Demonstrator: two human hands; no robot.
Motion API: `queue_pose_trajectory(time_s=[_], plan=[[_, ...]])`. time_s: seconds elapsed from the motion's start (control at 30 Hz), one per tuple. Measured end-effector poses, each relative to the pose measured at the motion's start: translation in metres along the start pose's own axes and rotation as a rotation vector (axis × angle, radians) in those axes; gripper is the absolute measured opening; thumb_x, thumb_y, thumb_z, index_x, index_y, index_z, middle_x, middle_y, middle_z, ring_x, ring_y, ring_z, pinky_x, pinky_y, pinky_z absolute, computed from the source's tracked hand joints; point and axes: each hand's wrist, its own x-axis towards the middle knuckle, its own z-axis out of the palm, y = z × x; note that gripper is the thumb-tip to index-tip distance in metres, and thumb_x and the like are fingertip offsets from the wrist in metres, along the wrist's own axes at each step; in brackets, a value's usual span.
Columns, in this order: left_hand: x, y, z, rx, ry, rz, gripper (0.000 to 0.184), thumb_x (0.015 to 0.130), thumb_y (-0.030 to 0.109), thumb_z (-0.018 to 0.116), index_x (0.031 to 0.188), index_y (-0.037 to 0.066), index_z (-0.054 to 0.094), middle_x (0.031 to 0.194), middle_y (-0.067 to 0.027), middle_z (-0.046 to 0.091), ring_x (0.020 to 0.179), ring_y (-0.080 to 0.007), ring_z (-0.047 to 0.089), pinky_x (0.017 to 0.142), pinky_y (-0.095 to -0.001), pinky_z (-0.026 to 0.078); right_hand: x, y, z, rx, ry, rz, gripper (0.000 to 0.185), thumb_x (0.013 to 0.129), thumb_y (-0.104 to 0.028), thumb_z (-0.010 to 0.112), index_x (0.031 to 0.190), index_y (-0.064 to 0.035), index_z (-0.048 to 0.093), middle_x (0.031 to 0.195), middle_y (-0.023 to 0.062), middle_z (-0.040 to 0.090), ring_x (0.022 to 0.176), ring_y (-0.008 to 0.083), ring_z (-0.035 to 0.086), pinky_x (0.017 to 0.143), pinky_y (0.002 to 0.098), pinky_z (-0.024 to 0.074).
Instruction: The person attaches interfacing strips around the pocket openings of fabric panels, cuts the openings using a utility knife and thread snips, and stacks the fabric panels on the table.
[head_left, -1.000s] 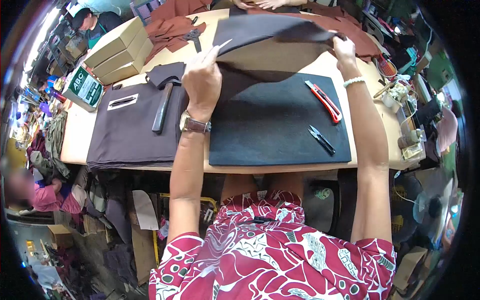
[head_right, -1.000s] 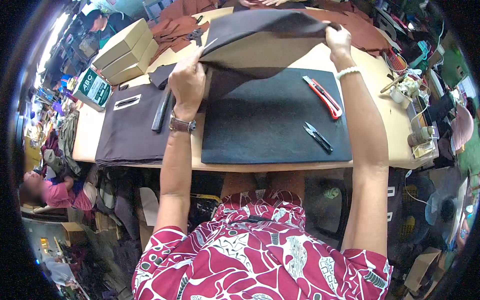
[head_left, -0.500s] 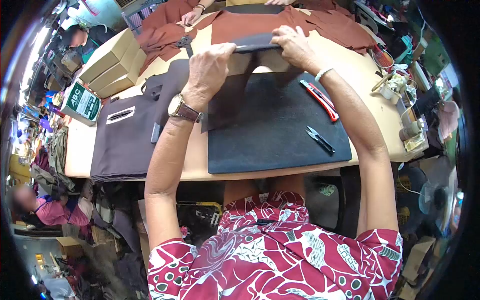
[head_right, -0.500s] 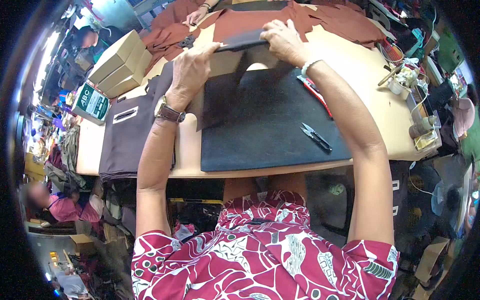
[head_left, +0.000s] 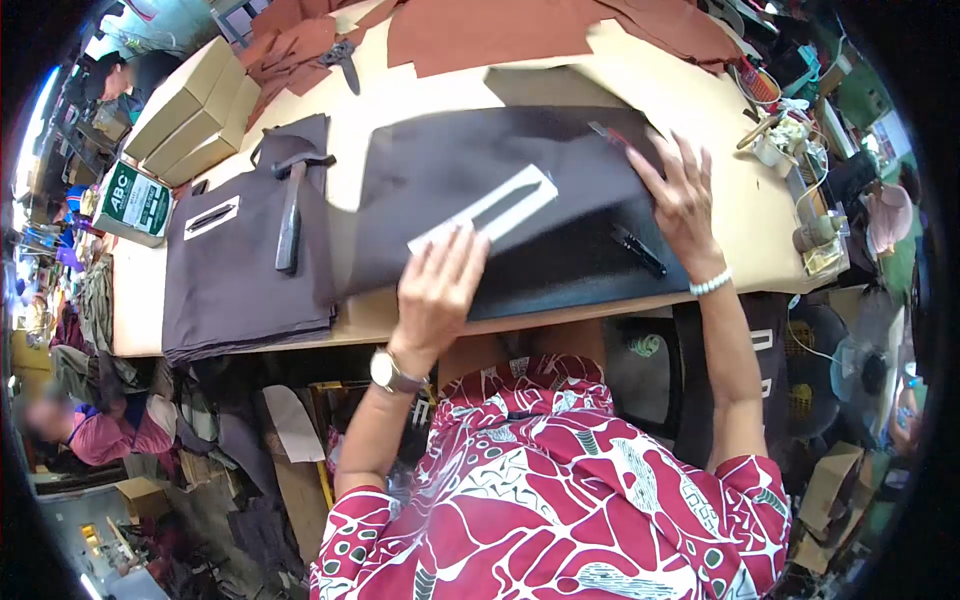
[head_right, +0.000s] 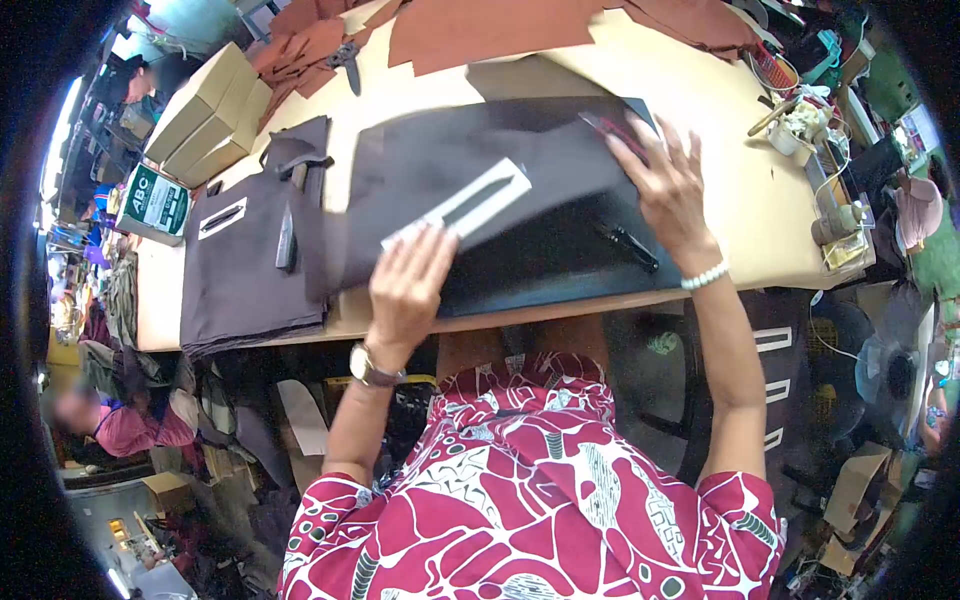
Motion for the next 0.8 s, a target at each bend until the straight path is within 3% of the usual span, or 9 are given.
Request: queue_pose_trajectory(time_s=[0.07,0.13,0.37,0.47,0.5,0.53,0.6,0.67,0.8], plan=[[-0.022,0.021,0.01,-0.116,-0.065,-0.066,0.041,0.078,0.001,0.05,0.117,0.007,0.06,0.117,-0.0125,0.061,0.11,-0.0259,0.058,0.093,-0.0428,0.044,-0.04,0.007,0.005,-0.006,-0.077,0.106,0.05,0.077,0.0,0.049,0.12,-0.0223,0.059,0.133,0.0051,0.047,0.128,0.0287,0.038,0.106,0.0535,0.0248],[-0.032,0.03,0.014,-0.207,-0.082,-0.102,0.041,0.077,0.001,0.051,0.116,0.006,0.06,0.119,-0.0112,0.06,0.111,-0.0269,0.056,0.094,-0.0438,0.043,-0.066,0.011,0.001,-0.052,-0.161,0.22,0.05,0.076,0.0,0.051,0.12,-0.0218,0.059,0.135,0.0068,0.044,0.129,0.031,0.036,0.106,0.0562,0.0243],[-0.006,0.042,-0.004,-0.365,-0.112,-0.24,0.024,0.079,0.015,0.062,0.099,0.003,0.064,0.104,-0.0127,0.063,0.1,-0.0282,0.059,0.091,-0.0434,0.042,-0.067,0.007,-0.044,-0.19,-0.626,0.632,0.058,0.077,-0.006,0.057,0.133,-0.0102,0.043,0.139,0.0122,0.038,0.132,0.0362,0.03,0.104,0.0615,0.0237],[0.007,0.046,0.007,-0.375,-0.045,-0.312,0.018,0.078,0.017,0.066,0.088,0.002,0.064,0.088,-0.0106,0.062,0.085,-0.0277,0.058,0.078,-0.0405,0.044,-0.057,0.003,-0.055,-0.158,-0.512,0.626,0.055,0.076,-0.005,0.058,0.13,-0.0098,0.047,0.136,0.0138,0.041,0.13,0.0335,0.034,0.103,0.0598,0.0272],[0.013,0.049,0.009,-0.375,-0.05,-0.361,0.017,0.078,0.017,0.066,0.087,0.003,0.064,0.086,-0.0102,0.061,0.083,-0.0274,0.057,0.076,-0.0402,0.043,-0.046,-0.001,-0.058,-0.092,-0.381,0.542,0.047,0.077,-0.006,0.058,0.124,-0.0071,0.052,0.13,0.0144,0.048,0.122,0.031,0.043,0.1,0.0529,0.0339],[0.019,0.052,0.011,-0.378,-0.057,-0.409,0.016,0.078,0.016,0.066,0.086,0.003,0.063,0.084,-0.0098,0.06,0.08,-0.0271,0.057,0.075,-0.0399,0.043,-0.04,-0.009,-0.048,0.031,-0.152,0.433,0.037,0.079,-0.007,0.056,0.116,-0.0036,0.056,0.119,0.0156,0.056,0.11,0.0314,0.052,0.094,0.046,0.0392],[0.023,0.054,0.023,-0.43,-0.021,-0.438,0.013,0.078,0.015,0.066,0.083,0.004,0.062,0.08,-0.0092,0.057,0.078,-0.0269,0.056,0.07,-0.0393,0.041,-0.003,-0.048,-0.056,0.571,-0.056,0.293,0.024,0.08,-0.003,0.054,0.104,-0.0005,0.06,0.099,0.0171,0.061,0.095,0.0322,0.058,0.085,0.0398,0.0451],[0.025,0.055,0.032,-0.447,-0.05,-0.495,0.013,0.078,0.015,0.066,0.082,0.004,0.062,0.079,-0.0089,0.057,0.078,-0.0271,0.056,0.069,-0.0389,0.04,0.001,-0.077,-0.029,0.811,-0.102,0.114,0.016,0.08,-0.006,0.058,0.094,-0.001,0.064,0.096,0.0136,0.06,0.09,0.0295,0.058,0.08,0.0368,0.0473],[0.028,0.051,0.039,-0.506,-0.092,-0.55,0.013,0.079,0.016,0.064,0.08,0.004,0.06,0.076,-0.0092,0.055,0.077,-0.028,0.055,0.069,-0.0391,0.039,0.007,-0.084,0.011,0.922,-0.399,-0.035,0.026,0.074,-0.008,0.068,0.099,-0.0024,0.064,0.098,0.0112,0.057,0.092,0.0287,0.057,0.08,0.036,0.0471]])
